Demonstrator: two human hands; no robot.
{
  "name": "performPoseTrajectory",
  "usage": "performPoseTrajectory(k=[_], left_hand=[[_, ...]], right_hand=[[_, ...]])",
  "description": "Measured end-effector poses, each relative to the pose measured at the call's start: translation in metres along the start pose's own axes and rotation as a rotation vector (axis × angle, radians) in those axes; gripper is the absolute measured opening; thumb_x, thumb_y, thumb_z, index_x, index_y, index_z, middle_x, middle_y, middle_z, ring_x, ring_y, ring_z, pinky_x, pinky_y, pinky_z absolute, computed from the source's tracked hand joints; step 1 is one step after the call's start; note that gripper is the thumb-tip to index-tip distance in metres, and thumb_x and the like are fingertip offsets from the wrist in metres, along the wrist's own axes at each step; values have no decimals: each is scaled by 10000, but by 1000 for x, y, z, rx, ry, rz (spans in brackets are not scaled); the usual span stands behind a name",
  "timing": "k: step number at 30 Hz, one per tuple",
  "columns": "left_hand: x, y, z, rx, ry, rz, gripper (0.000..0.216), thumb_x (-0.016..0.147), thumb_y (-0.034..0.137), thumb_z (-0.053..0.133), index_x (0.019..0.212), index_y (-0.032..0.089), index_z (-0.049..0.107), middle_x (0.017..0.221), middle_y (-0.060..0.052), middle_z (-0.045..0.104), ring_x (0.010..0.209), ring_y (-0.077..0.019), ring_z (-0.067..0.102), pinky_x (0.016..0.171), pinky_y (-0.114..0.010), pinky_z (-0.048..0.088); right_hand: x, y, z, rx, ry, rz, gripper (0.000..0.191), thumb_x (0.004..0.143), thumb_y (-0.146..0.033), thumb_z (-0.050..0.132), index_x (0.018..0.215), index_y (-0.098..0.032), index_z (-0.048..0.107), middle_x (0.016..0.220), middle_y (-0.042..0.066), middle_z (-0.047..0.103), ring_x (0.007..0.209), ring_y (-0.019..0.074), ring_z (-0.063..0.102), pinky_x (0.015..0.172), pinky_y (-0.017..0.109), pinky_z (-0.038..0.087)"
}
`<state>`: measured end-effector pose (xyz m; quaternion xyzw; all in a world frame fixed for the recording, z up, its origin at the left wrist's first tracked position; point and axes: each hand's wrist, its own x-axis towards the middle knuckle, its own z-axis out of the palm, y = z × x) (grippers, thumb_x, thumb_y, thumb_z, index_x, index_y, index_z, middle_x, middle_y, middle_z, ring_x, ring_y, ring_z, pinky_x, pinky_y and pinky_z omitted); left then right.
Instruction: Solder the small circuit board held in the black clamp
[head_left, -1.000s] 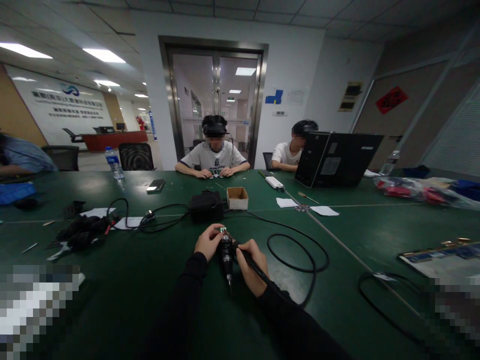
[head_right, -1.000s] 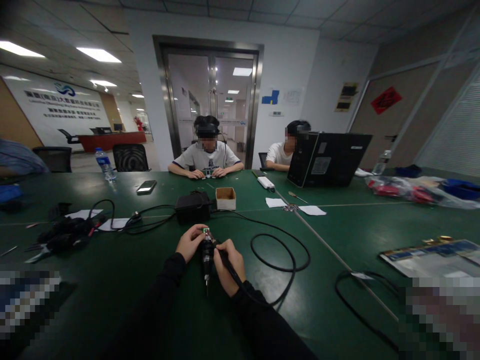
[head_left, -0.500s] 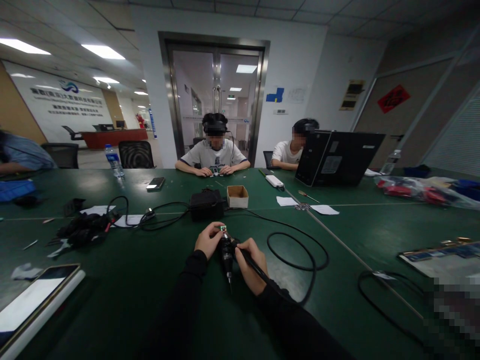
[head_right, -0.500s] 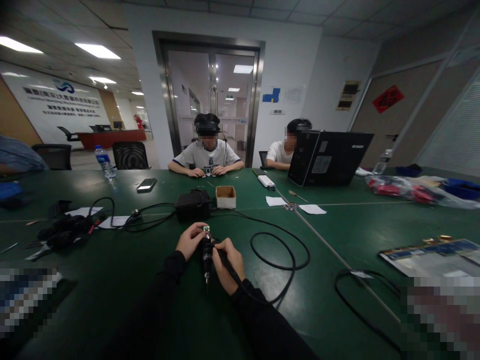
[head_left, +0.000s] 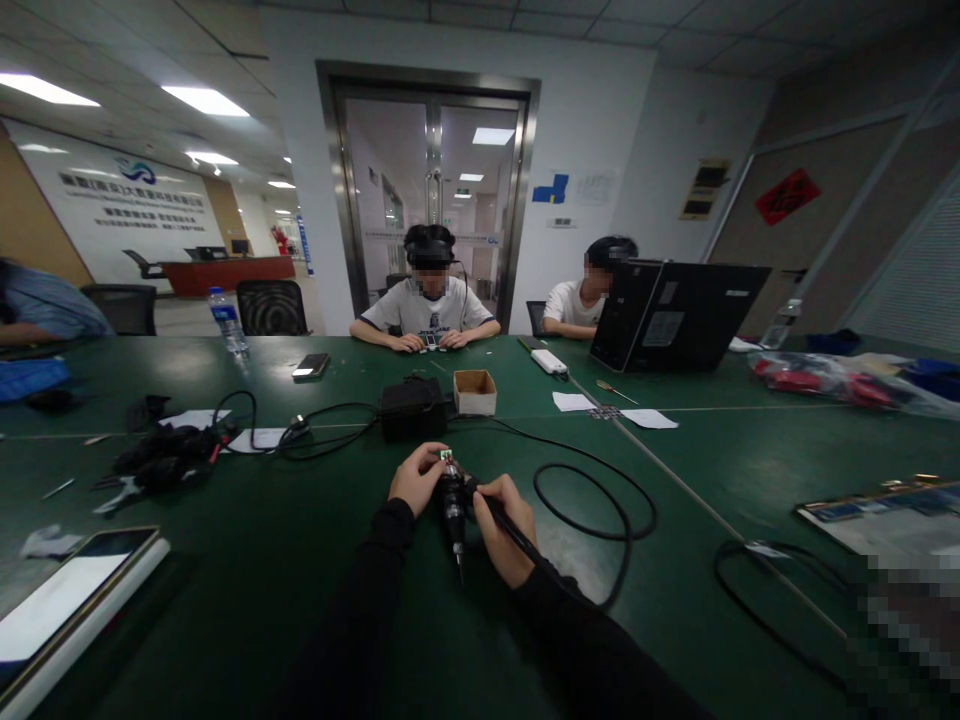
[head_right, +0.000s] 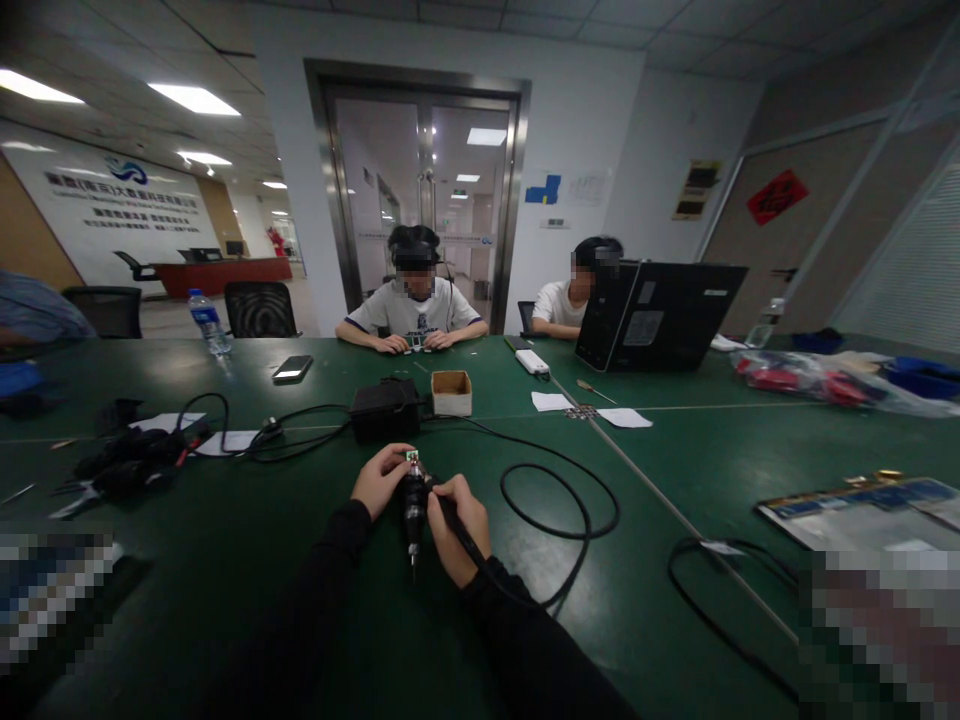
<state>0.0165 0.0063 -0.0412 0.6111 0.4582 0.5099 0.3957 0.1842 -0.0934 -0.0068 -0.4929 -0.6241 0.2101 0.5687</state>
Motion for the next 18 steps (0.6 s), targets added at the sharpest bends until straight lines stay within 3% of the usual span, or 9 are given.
performPoseTrajectory(k=[18], left_hand=[[-1, 3, -1, -37, -10, -6, 253, 794, 269, 629, 1038, 219, 670, 905, -35, 747, 883, -198, 693, 904, -318, 501]], right_hand=[[0, 0, 0, 10, -29, 37, 142, 860, -341, 565, 777, -241, 507, 669, -26, 601, 613, 166, 579, 596, 250, 432]])
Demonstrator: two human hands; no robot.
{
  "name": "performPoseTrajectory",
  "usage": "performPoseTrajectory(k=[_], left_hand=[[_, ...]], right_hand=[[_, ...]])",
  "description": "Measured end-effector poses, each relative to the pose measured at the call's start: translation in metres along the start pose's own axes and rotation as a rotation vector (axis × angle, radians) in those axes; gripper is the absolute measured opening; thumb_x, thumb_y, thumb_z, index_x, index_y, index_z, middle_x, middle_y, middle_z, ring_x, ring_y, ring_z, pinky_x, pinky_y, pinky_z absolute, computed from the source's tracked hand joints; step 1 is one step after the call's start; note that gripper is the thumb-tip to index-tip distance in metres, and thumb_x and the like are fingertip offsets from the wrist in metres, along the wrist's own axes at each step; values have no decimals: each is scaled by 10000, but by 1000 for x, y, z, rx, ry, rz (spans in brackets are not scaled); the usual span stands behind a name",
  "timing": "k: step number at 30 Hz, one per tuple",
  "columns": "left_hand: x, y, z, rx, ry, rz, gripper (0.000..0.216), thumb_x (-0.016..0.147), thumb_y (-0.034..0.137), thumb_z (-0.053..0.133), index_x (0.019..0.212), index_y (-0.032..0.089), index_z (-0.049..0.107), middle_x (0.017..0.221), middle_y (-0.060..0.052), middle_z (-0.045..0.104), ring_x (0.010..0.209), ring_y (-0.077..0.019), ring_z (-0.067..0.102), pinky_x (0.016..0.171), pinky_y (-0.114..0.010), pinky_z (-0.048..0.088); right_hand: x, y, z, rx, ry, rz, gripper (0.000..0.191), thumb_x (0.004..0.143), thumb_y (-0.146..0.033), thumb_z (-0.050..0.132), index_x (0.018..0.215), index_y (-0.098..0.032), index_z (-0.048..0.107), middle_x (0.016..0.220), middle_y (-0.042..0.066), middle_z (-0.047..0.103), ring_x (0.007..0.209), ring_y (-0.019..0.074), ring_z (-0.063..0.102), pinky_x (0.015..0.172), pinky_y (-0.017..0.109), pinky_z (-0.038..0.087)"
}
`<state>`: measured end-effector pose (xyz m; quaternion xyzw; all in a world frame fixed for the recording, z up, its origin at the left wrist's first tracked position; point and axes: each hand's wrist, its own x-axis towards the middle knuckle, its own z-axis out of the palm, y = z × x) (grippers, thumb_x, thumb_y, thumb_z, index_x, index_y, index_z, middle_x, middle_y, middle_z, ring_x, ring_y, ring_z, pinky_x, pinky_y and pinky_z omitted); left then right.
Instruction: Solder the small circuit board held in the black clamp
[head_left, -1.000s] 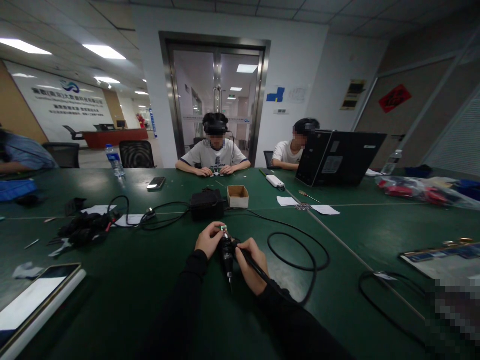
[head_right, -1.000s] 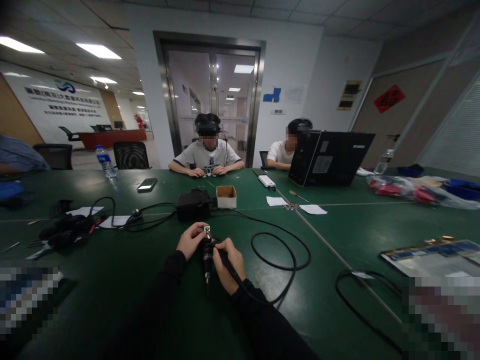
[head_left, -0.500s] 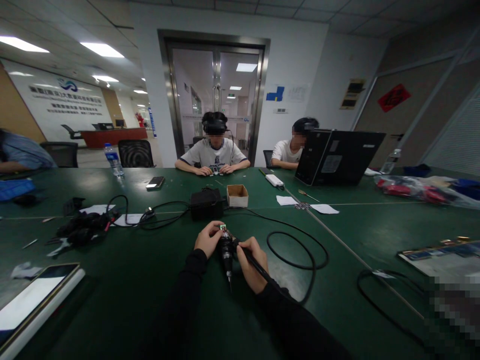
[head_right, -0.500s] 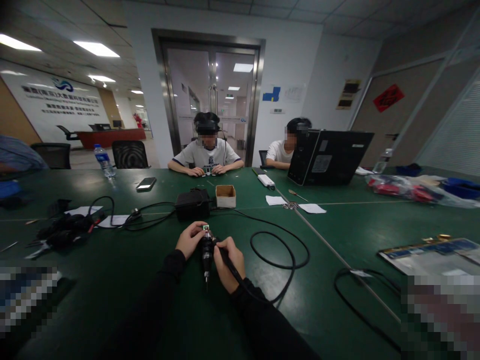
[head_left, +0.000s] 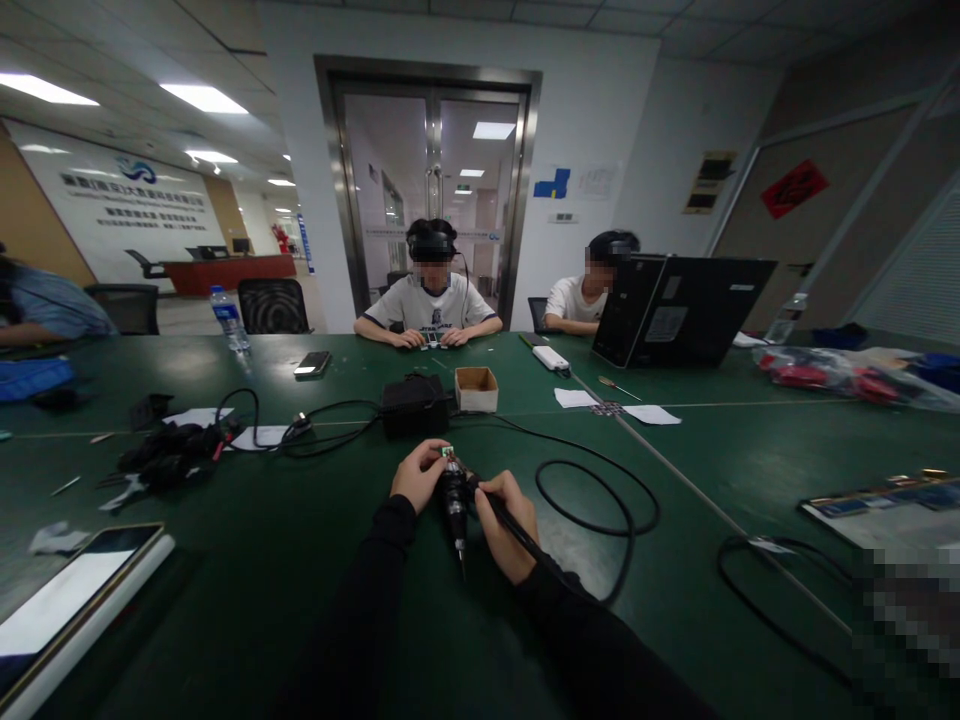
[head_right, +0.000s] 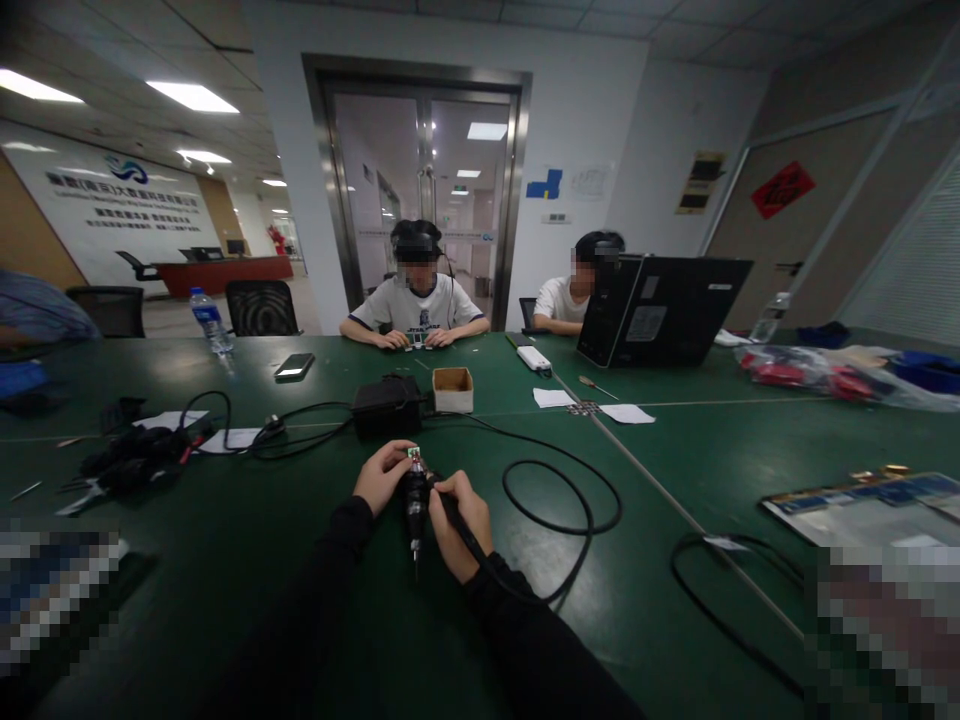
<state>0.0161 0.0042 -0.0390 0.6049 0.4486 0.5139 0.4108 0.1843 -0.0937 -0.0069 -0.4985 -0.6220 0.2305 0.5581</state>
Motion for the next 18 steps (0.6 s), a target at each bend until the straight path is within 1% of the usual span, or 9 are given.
performPoseTrajectory(k=[9, 18], left_hand=[[1, 1, 3, -32, 10, -1, 265, 775, 285, 638, 1029, 216, 662, 862, -26, 740, 856, -194, 689, 864, -305, 499], [1, 0, 2, -16, 19, 6, 280, 768, 283, 635, 1038, 215, 667, 891, -26, 740, 867, -191, 690, 868, -300, 500]], right_hand=[[0, -2, 1, -4, 16, -34, 141, 855, -330, 570, 766, -233, 521, 642, -33, 588, 577, 151, 570, 571, 235, 418], [-1, -1, 1, -5, -2, -24, 131, 856, -317, 569, 772, -232, 514, 638, -35, 580, 575, 147, 557, 572, 233, 419]])
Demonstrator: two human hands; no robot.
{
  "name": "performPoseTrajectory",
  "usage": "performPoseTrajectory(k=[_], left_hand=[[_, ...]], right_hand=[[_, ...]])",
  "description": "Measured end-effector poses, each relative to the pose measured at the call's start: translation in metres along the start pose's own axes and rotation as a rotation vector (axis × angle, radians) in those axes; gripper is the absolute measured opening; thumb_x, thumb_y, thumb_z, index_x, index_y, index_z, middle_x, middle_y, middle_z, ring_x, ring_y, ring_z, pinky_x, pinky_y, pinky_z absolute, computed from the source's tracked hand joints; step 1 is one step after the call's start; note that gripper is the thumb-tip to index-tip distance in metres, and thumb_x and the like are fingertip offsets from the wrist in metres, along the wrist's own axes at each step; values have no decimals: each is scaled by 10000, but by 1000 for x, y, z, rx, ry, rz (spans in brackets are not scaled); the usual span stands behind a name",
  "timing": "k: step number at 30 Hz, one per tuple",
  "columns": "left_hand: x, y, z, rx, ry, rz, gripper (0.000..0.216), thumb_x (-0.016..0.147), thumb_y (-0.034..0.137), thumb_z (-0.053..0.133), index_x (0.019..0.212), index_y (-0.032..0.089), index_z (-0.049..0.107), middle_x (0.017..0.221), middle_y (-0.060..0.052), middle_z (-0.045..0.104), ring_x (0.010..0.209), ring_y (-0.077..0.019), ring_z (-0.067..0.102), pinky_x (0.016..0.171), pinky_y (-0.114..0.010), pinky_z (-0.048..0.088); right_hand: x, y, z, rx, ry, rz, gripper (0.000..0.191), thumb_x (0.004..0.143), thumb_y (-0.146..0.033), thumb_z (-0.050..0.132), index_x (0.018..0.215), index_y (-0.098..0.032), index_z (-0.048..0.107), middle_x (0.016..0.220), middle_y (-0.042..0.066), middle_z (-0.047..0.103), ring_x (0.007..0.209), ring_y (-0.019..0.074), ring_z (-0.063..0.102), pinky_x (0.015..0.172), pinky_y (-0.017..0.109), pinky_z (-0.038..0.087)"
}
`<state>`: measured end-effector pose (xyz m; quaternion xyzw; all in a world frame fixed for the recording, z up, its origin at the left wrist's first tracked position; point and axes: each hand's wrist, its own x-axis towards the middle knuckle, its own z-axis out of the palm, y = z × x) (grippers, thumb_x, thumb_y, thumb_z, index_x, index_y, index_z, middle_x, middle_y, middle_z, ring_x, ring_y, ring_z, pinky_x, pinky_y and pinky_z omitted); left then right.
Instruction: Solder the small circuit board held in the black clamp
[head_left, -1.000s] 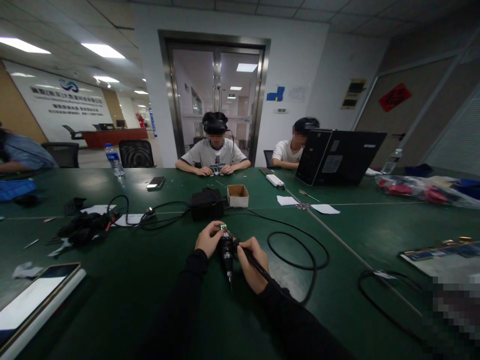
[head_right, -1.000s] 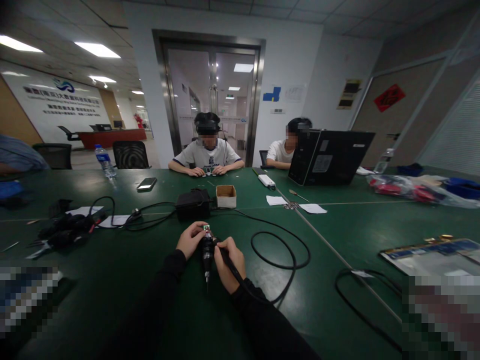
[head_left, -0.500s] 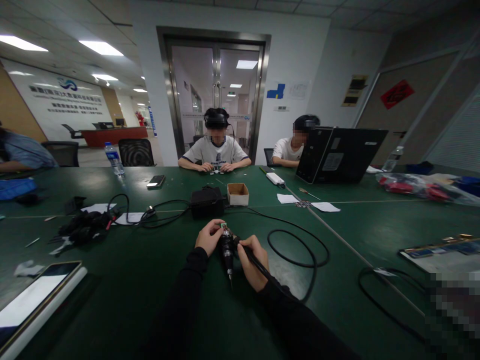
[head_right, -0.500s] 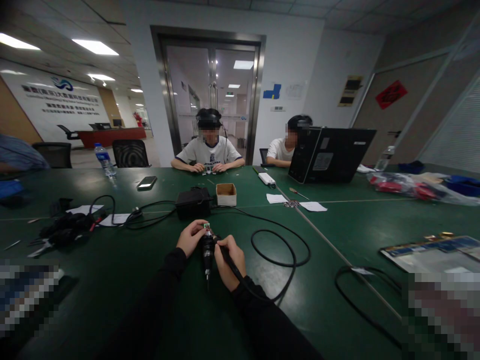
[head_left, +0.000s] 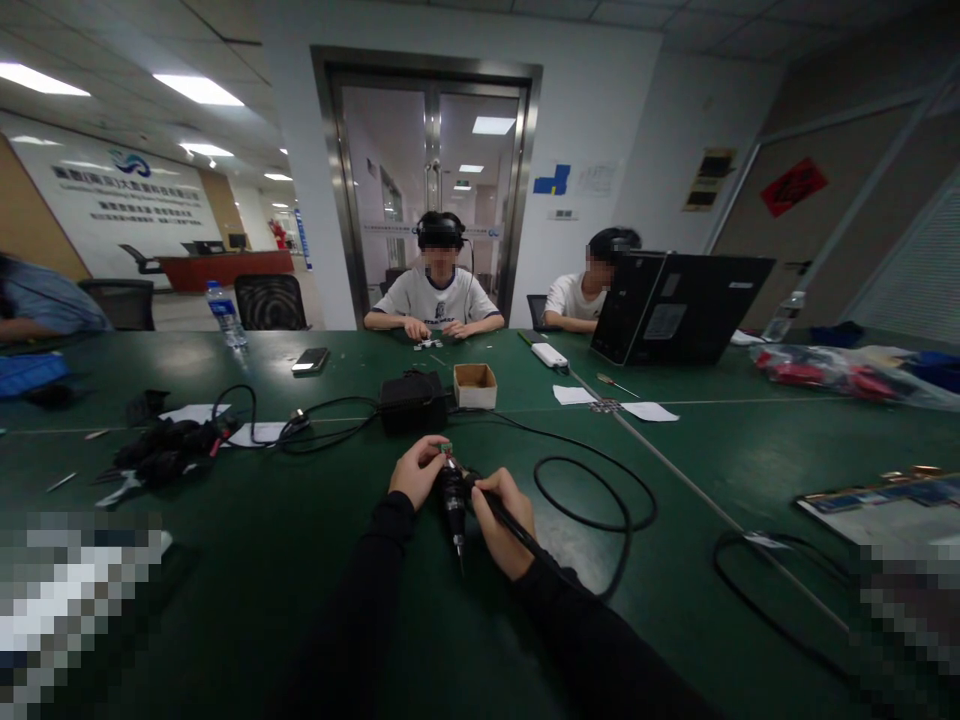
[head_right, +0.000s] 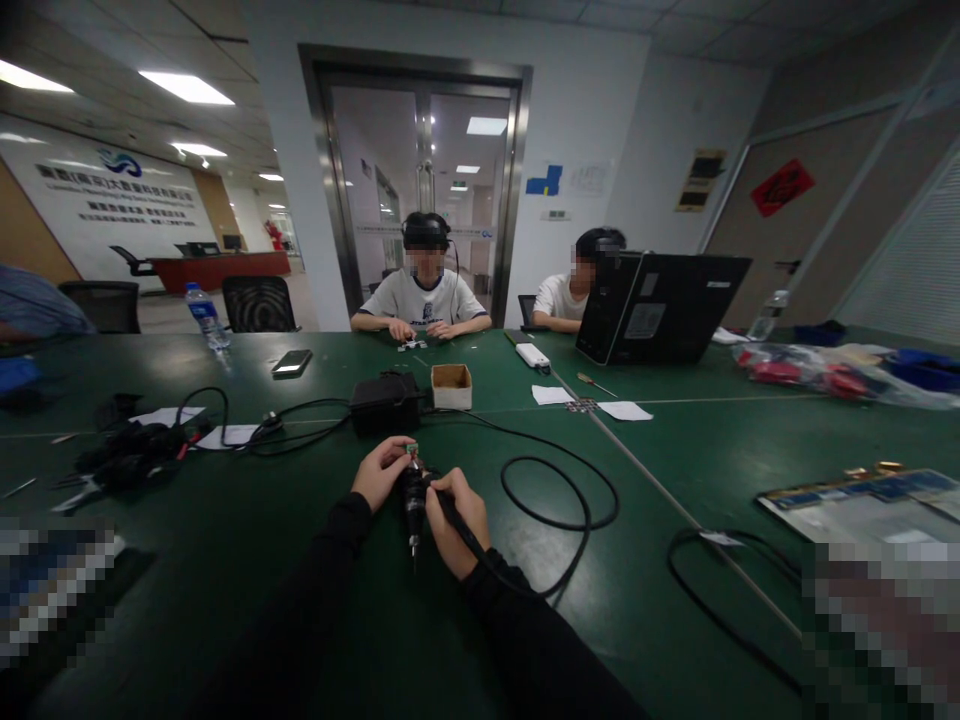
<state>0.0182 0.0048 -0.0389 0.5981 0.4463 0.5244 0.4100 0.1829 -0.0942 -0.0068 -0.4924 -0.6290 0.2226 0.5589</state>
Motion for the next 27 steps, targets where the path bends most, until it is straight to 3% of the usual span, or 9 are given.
performPoseTrajectory(k=[27], left_hand=[[0, 2, -2, 33, 8, -30, 262, 778, 246, 614, 1030, 215, 679, 864, -28, 741, 858, -192, 689, 863, -304, 509]], right_hand=[[1, 2, -1, 7, 18, -2, 142, 866, -335, 561, 771, -239, 514, 648, -31, 590, 590, 155, 569, 581, 244, 430]])
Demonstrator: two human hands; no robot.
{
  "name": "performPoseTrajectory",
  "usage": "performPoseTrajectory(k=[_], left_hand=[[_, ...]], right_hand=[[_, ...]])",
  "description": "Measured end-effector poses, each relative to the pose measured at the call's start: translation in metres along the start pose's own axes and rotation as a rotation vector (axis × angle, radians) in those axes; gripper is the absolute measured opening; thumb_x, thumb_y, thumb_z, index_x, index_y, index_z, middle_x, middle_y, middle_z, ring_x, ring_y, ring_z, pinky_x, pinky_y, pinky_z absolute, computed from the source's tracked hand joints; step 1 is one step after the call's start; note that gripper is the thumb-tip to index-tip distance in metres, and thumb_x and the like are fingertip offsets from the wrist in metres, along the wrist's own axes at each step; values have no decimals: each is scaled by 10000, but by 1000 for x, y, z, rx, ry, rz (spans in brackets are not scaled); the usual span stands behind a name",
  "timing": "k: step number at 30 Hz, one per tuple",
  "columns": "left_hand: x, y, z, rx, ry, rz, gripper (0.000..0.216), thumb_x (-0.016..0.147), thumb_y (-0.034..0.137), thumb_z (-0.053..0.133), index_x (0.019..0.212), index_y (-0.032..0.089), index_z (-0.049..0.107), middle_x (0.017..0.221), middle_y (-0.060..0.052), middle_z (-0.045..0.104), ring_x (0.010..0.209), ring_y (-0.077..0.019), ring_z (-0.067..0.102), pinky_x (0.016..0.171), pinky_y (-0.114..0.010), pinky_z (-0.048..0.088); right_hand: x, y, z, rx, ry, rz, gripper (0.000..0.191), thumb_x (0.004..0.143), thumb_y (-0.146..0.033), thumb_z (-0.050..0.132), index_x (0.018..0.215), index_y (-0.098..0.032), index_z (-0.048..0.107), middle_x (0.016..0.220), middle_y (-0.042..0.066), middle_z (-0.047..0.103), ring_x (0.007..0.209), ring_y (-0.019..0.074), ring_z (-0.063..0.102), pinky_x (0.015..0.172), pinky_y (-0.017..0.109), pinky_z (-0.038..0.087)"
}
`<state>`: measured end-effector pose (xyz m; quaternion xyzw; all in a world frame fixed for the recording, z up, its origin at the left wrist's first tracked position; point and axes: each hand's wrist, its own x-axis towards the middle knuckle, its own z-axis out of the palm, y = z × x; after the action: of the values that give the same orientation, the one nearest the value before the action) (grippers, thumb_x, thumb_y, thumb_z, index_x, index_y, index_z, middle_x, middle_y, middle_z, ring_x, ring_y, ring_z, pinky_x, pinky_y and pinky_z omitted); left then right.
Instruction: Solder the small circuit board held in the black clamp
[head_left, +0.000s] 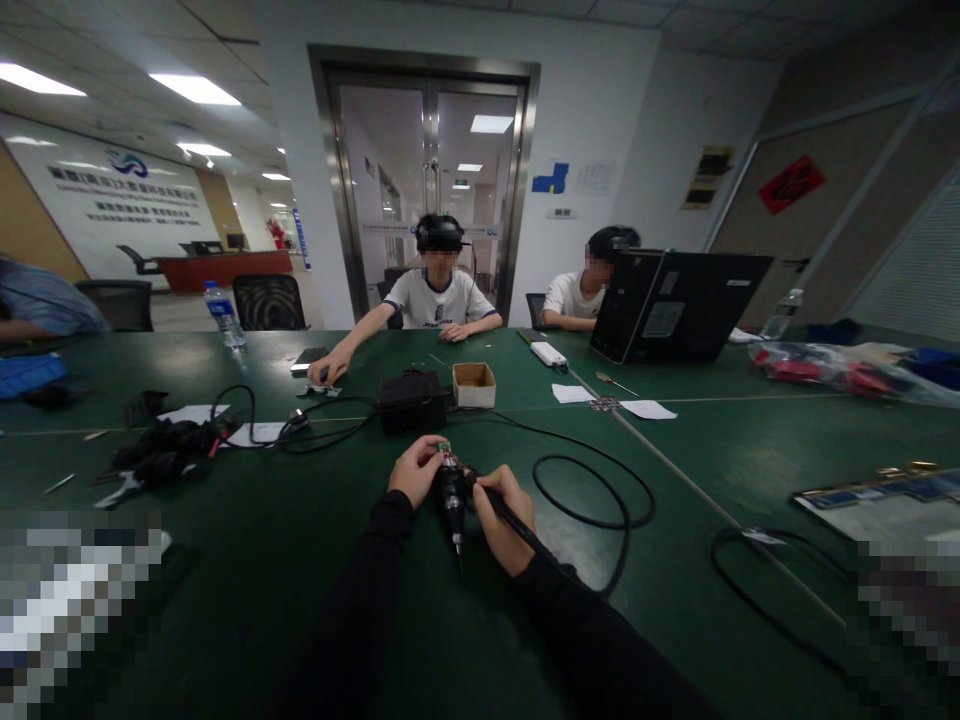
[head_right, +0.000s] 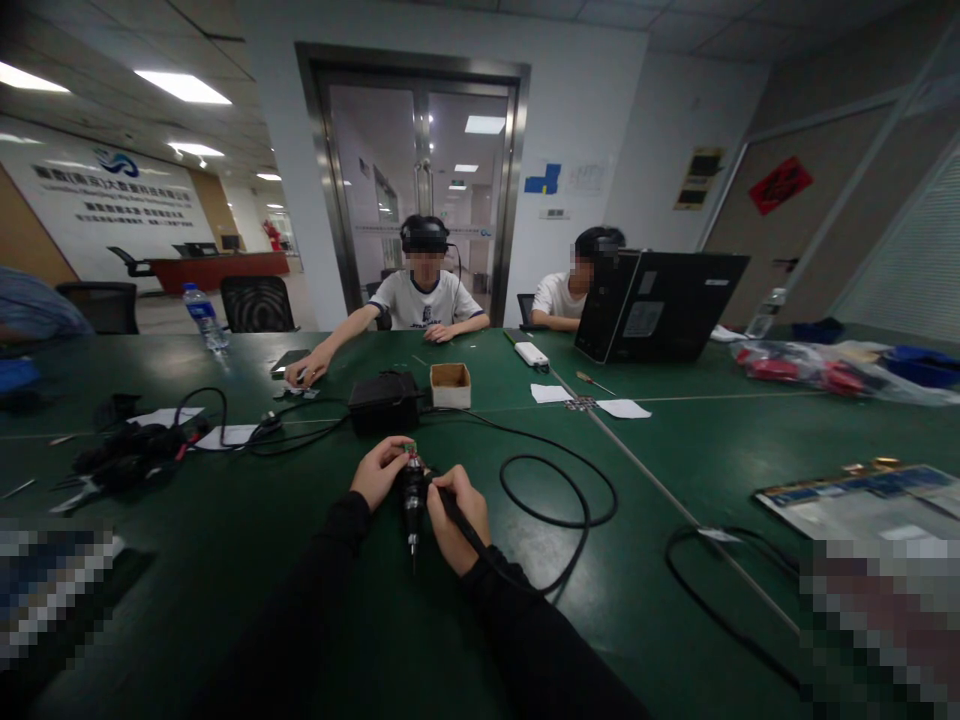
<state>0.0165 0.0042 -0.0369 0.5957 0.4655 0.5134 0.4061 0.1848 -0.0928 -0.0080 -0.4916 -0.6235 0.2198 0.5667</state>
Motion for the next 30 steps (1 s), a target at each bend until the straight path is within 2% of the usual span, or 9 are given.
performPoseTrajectory(k=[4, 8, 11, 16, 19, 21, 25, 27, 30], left_hand=[[3, -5, -1, -10, -14, 8, 262, 780, 259, 615, 1032, 219, 675, 872, -27, 741, 861, -193, 685, 867, -303, 503], [5, -10, -1, 31, 9, -16, 267, 796, 279, 606, 1051, 221, 663, 868, -26, 741, 842, -192, 680, 845, -299, 496], [4, -11, -1, 104, 40, -67, 261, 817, 297, 590, 1060, 230, 658, 837, -20, 742, 818, -193, 676, 811, -293, 489], [4, -5, -1, 304, 38, -116, 209, 855, 322, 546, 980, 238, 691, 819, -26, 737, 784, -209, 664, 763, -301, 478], [7, 11, -3, 451, -16, -181, 233, 882, 328, 512, 983, 229, 697, 921, -55, 741, 880, -231, 673, 822, -317, 487], [6, 28, -4, 548, -76, -261, 317, 920, 376, 455, 1095, 212, 663, 1059, -89, 727, 964, -246, 673, 853, -328, 500], [-10, 70, 0, 639, -240, -429, 631, 932, 596, 328, 1413, 194, 403, 1378, -184, 553, 909, -265, 697, 704, -341, 563], [-22, 86, 6, 706, -308, -446, 808, 841, 657, 494, 1469, 190, 291, 1453, -215, 457, 951, -288, 691, 709, -347, 575], [-36, 98, 18, 857, -330, -366, 939, 669, 460, 766, 1425, 143, 308, 1416, -216, 464, 1131, -322, 625, 911, -354, 530]], right_hand=[[-1, -1, 0, 5, 6, 9, 157, 866, -348, 566, 764, -239, 515, 631, -37, 580, 574, 155, 565, 572, 248, 420], [1, -2, -1, 19, 112, 32, 148, 872, -369, 568, 834, -226, 564, 715, -8, 628, 653, 174, 603, 622, 262, 454], [4, -1, -2, 63, 166, 57, 159, 894, -372, 546, 919, -219, 579, 822, 13, 649, 753, 184, 622, 692, 274, 475], [10, 5, -3, 93, 168, 112, 182, 907, -388, 523, 900, -214, 576, 779, -8, 594, 693, 166, 566, 651, 262, 447], [11, 8, -2, 116, 165, 127, 192, 904, -398, 524, 897, -213, 574, 769, -15, 576, 689, 162, 551, 647, 257, 437], [11, 9, -2, 127, 171, 136, 199, 901, -404, 529, 896, -212, 579, 772, -17, 580, 695, 161, 550, 653, 255, 430], [12, 10, -2, 159, 181, 147, 218, 895, -423, 535, 891, -212, 587, 764, -20, 586, 685, 160, 551, 651, 256, 426], [13, 11, -2, 173, 186, 149, 226, 888, -434, 544, 884, -214, 593, 751, -21, 584, 673, 162, 548, 640, 258, 426], [13, 12, -2, 177, 187, 157, 230, 881, -440, 550, 871, -215, 597, 726, -21, 579, 652, 163, 540, 617, 260, 419]])
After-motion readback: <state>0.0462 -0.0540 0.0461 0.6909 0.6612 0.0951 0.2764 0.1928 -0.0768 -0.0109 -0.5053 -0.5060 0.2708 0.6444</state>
